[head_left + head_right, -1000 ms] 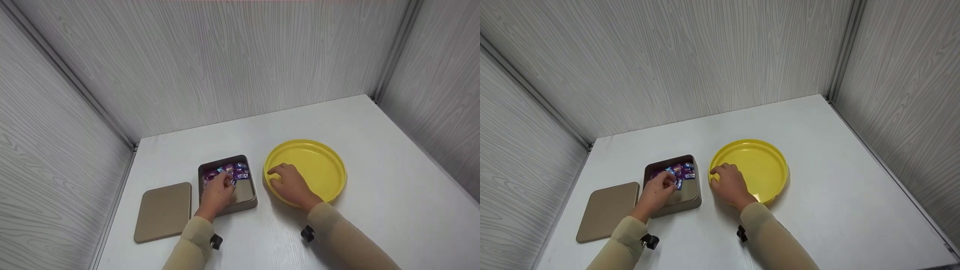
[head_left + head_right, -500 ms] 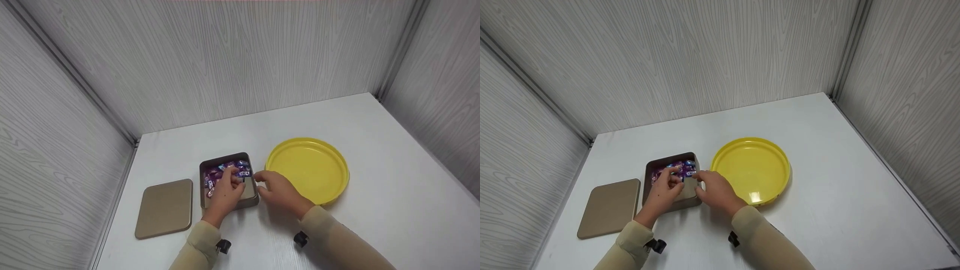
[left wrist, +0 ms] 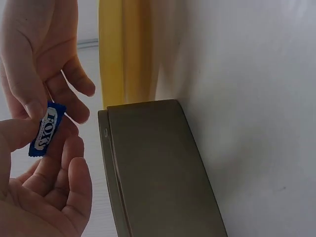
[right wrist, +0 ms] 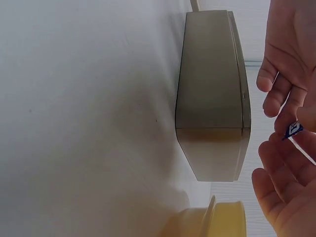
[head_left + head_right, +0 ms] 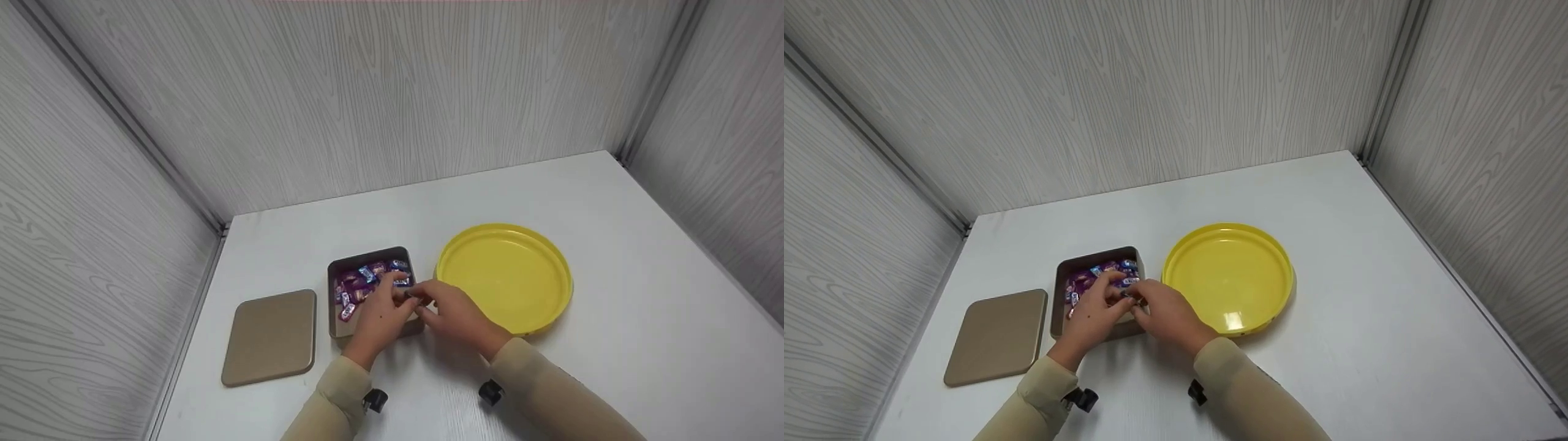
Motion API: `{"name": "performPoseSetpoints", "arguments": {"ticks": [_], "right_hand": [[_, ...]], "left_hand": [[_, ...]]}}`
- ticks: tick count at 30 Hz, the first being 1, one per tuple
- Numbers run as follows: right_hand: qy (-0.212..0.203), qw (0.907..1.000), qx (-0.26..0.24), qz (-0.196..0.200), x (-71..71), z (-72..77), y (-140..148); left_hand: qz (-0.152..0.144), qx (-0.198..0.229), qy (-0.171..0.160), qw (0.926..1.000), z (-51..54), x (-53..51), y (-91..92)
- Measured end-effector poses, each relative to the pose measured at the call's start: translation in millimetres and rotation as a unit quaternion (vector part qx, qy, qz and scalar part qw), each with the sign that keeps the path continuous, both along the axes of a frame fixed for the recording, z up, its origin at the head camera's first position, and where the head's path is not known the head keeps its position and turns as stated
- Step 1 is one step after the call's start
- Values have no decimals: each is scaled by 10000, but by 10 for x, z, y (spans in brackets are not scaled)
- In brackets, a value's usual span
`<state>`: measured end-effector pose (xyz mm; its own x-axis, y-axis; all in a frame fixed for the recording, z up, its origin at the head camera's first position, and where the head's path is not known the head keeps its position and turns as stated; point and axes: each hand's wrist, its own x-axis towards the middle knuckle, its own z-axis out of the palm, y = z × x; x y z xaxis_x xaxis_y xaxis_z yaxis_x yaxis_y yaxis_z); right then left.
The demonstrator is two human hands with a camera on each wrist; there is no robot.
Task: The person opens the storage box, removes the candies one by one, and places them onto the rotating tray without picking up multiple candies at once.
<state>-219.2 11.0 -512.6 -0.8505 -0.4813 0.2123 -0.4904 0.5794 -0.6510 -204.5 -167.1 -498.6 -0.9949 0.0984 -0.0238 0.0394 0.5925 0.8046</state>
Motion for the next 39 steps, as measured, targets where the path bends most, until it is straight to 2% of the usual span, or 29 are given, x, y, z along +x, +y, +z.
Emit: {"name": "performPoseSetpoints", "arguments": {"ticks": [10, 15, 19, 24, 30, 39], "right_hand": [[-43, 10000, 41, -44, 0, -4, 40], [213, 9997, -84, -54, -36, 4, 94], [-7, 9998, 10, -182, -97, 33, 189], [-438, 9974, 361, -446, -218, 30, 410], [-458, 9950, 700, -542, -392, -63, 789], [-913, 9795, 1322, -1214, -489, -72, 1229]], "left_hand": [[-250, -110, 64, 9996, -8, 5, 42], [-349, -186, 71, 9992, -14, 17, 86], [-459, -231, 47, 9987, -24, 25, 112], [-473, -355, 64, 9982, -31, 31, 83], [-250, -667, 7, 9975, -37, 33, -38], [-126, -830, 11, 9965, -76, 12, -181]]}}
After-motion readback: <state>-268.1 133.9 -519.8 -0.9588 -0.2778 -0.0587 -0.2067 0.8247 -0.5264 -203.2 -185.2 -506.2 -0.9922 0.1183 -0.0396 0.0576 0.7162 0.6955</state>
